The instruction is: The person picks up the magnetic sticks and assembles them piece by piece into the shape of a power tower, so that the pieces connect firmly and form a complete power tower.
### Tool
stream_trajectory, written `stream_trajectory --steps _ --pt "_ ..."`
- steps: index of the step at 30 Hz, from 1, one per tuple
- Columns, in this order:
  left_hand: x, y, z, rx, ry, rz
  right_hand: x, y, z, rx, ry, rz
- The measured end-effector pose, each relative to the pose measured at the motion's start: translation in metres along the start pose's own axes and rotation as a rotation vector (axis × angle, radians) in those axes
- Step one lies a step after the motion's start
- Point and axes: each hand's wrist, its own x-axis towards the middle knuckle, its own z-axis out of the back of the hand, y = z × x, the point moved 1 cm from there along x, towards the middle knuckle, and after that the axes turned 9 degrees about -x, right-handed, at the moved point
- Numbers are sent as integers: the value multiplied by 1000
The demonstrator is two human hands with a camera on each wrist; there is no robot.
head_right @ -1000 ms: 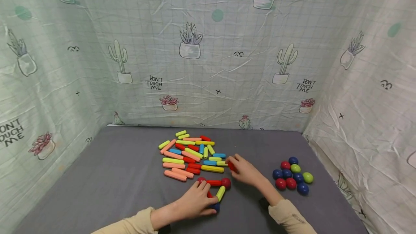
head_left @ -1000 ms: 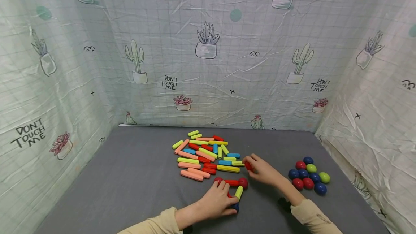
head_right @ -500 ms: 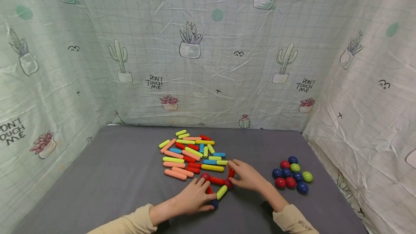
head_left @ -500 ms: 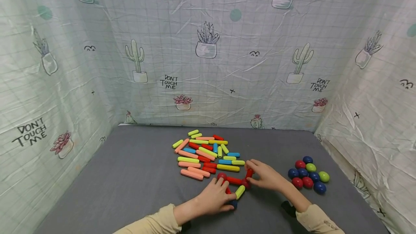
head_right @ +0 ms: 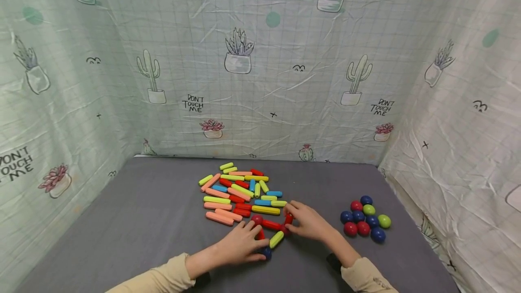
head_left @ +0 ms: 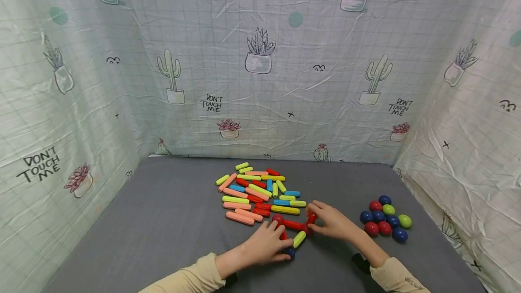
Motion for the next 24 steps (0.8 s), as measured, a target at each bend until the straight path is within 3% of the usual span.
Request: stream_trajectory --steps 4,9,17,24 --pt "-1 8 1 -8 -15 -26 -1 -1 1 49 17 -23" --pt "-6 28 2 37 -107 -27 -3 -4 1 54 37 -54" --pt "-12 64 -8 152 -151 98 -3 -4 1 10 45 -72" --pt "-14 73 -19 185 -162 154 -2 -7 -1 -1 63 -78"
